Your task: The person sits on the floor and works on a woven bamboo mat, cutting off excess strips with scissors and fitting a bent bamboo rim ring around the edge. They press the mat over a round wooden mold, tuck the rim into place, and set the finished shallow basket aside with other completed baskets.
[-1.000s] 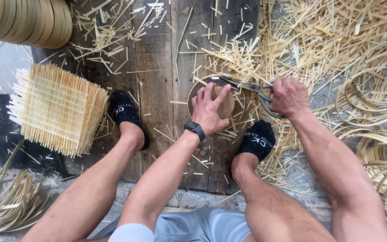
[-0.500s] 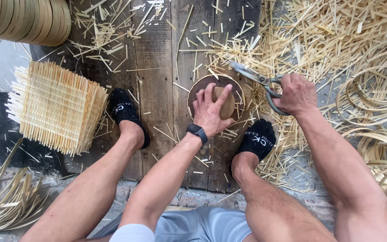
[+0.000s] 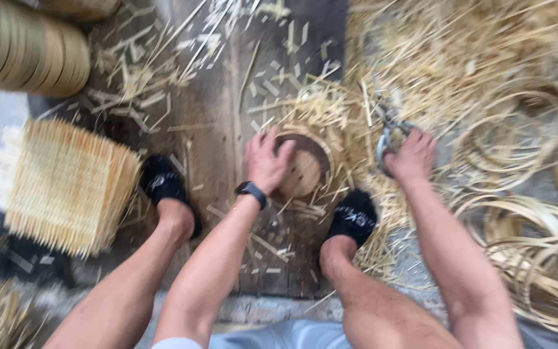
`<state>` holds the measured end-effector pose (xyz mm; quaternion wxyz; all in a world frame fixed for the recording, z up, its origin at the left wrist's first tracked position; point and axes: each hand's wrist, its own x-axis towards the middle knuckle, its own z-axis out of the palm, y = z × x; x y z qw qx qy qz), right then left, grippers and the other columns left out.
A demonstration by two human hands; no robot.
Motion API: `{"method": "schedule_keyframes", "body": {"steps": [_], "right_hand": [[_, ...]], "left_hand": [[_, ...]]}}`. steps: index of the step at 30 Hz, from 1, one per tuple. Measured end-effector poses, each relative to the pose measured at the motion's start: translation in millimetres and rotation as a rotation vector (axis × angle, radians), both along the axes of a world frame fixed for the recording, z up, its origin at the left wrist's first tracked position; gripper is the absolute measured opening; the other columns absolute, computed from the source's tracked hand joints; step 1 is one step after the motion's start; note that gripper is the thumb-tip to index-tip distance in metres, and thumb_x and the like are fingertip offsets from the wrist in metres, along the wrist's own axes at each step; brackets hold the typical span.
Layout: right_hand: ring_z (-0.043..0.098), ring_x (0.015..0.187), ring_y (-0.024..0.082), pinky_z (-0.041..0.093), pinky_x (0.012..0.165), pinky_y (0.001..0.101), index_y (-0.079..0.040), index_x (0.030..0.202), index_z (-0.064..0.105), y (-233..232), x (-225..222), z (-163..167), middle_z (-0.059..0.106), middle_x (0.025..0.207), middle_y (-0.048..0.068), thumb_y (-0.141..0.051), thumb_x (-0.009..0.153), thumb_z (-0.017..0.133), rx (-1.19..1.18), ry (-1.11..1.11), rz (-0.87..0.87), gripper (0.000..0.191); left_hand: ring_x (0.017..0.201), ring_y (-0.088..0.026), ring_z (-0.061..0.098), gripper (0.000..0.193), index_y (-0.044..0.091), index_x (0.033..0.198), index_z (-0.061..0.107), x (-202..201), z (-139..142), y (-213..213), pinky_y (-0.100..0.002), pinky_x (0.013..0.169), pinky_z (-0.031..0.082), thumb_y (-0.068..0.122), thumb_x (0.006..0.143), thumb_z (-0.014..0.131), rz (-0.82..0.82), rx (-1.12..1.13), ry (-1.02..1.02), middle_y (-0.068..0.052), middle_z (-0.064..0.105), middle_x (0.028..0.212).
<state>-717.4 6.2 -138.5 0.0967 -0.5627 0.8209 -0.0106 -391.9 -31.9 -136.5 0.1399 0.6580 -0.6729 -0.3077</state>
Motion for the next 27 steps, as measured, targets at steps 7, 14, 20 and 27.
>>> {"method": "schedule_keyframes", "body": {"steps": [7,14,20,27], "right_hand": [[0.068,0.087,0.015,0.056,0.079,0.0296,-0.009,0.115,0.072,10.4,64.2,26.3,0.074,0.098,0.006,-0.036,0.086,0.078,0.204,-0.953,-0.147,0.04],[0.067,0.068,0.016,0.055,0.063,0.0332,-0.001,0.084,0.075,3.2,84.6,17.8,0.075,0.075,0.008,-0.018,0.08,0.084,0.159,-0.937,-0.263,0.019],[0.069,0.073,0.018,0.055,0.07,0.0345,-0.001,0.082,0.075,4.0,88.8,33.5,0.075,0.078,0.011,-0.02,0.079,0.084,0.157,-0.828,-0.289,0.021],[0.069,0.073,0.02,0.054,0.067,0.0349,0.001,0.095,0.072,22.7,87.5,57.5,0.072,0.079,0.011,-0.031,0.089,0.08,0.357,-0.862,-0.328,0.033]], "left_hand": [[0.112,-0.034,0.055,0.034,0.027,0.105,0.083,-22.7,-12.7,-23.1,-0.047,0.103,0.042,0.05,0.081,0.079,0.136,0.144,0.134,-0.012,0.064,0.112],[0.104,-0.023,0.062,0.025,0.029,0.094,0.084,-50.5,-8.2,-19.5,-0.057,0.1,0.041,0.043,0.073,0.085,0.215,0.257,0.088,-0.001,0.066,0.095],[0.106,-0.024,0.059,0.023,0.029,0.093,0.085,-51.9,-2.7,-20.3,-0.059,0.099,0.038,0.044,0.077,0.083,0.173,0.178,0.06,-0.002,0.067,0.095],[0.099,-0.033,0.063,0.035,0.016,0.116,0.079,-5.7,-3.9,18.0,-0.045,0.088,0.05,0.039,0.09,0.076,0.194,-0.159,-0.071,-0.015,0.07,0.103]]}}
